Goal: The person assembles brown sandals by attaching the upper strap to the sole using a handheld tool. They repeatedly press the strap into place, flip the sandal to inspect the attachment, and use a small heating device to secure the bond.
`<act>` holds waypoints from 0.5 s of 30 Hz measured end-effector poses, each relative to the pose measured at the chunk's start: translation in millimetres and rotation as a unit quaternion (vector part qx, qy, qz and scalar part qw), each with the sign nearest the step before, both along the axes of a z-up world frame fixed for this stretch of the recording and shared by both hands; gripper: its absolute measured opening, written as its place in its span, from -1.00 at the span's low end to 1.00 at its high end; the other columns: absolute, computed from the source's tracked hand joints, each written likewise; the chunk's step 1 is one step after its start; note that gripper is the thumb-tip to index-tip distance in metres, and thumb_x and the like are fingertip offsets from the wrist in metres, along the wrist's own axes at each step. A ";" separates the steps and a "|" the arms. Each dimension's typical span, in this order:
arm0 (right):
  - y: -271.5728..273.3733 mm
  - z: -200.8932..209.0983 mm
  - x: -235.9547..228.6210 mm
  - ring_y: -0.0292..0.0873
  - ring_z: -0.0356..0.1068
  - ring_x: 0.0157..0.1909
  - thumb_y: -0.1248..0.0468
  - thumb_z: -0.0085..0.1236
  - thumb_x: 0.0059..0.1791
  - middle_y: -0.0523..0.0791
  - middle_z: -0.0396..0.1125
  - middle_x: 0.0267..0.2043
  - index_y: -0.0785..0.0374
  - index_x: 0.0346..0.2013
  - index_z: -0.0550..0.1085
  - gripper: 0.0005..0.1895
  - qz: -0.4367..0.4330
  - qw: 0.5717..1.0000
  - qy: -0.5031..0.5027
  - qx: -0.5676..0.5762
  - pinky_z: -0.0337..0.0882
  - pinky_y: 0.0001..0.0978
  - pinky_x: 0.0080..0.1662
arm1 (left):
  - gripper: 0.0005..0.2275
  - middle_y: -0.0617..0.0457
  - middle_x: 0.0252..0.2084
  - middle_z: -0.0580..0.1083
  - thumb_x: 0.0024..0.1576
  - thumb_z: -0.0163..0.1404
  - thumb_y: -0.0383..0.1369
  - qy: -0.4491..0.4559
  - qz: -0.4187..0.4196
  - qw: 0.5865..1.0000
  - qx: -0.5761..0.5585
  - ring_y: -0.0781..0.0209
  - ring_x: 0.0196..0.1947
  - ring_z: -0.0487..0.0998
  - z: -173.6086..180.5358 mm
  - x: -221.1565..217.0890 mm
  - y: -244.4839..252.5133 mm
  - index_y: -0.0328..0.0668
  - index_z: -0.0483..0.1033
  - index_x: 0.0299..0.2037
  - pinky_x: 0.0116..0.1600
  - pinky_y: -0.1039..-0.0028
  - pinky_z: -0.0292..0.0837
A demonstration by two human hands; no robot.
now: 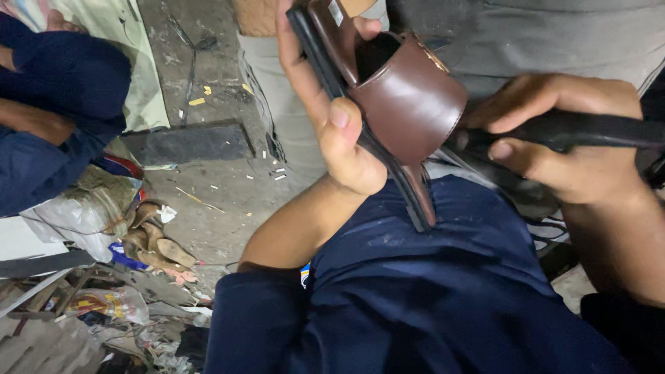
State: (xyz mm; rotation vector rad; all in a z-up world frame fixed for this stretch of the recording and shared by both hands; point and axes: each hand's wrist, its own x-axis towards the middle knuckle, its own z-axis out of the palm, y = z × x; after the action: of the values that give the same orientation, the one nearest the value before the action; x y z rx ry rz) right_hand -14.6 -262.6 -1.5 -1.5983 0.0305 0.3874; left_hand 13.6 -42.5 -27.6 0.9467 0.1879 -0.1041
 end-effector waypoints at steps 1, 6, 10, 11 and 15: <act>0.7 0.6 0.3 -0.14 0.55 -0.17 0.41 0.24 -0.14 -0.01 0.46 -0.26 0.31 -0.33 0.47 -0.87 -0.010 1.000 -0.026 0.016 0.58 -0.32 -0.05 | -0.22 0.03 0.21 0.27 0.25 0.09 0.05 -0.012 0.000 1.000 0.006 0.23 0.11 0.36 0.8 3.3 0.3 0.03 -0.17 0.51 0.21 0.42 0.28; 18.3 17.9 5.6 -0.17 0.59 -0.13 0.29 0.31 -0.15 -0.14 0.48 -0.35 0.21 -0.40 0.44 -0.83 -0.016 0.983 -0.181 -0.025 0.56 -0.03 0.20 | -0.49 -0.07 0.11 0.31 0.41 -0.02 -0.03 -0.017 -0.032 0.998 0.042 0.20 0.09 0.36 8.6 23.2 16.0 -0.19 0.06 0.32 0.20 0.43 0.25; 40.7 40.0 13.5 0.03 0.43 0.14 0.27 0.41 -0.20 -0.12 0.50 -0.33 0.16 -0.39 0.51 -0.80 0.001 0.956 -0.255 -0.147 0.17 0.11 0.38 | -0.58 -0.07 0.02 0.31 0.44 -0.16 -0.08 -0.021 -0.079 0.994 0.078 0.22 0.02 0.34 10.6 35.2 17.9 -0.22 0.16 0.30 0.19 0.43 0.25; 47.9 40.4 16.6 0.02 0.42 0.15 0.29 0.42 -0.19 -0.12 0.50 -0.32 0.16 -0.39 0.53 -0.81 -0.010 0.950 -0.267 -0.160 0.15 0.09 0.38 | -0.61 -0.05 -0.02 0.30 0.44 -0.18 -0.09 -0.031 -0.082 0.992 0.087 0.23 -0.03 0.33 8.8 36.5 15.5 -0.23 0.20 0.26 0.16 0.45 0.24; 60.0 40.2 31.9 -0.02 0.40 0.14 0.31 0.44 -0.19 -0.12 0.51 -0.30 0.18 -0.39 0.52 -0.79 -0.017 0.942 -0.278 -0.187 0.14 0.01 0.33 | -0.71 0.03 -0.09 0.24 0.43 -0.24 -0.14 -0.081 -0.073 0.984 0.141 0.28 -0.17 0.27 -5.5 40.4 6.7 -0.23 0.26 0.07 0.07 0.50 0.22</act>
State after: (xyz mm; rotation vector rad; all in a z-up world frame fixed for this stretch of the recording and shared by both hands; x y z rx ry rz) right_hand 17.3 -202.6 38.7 -2.0324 -0.3175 -0.1191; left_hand 54.0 -35.8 -33.1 1.2456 -0.0202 -0.1376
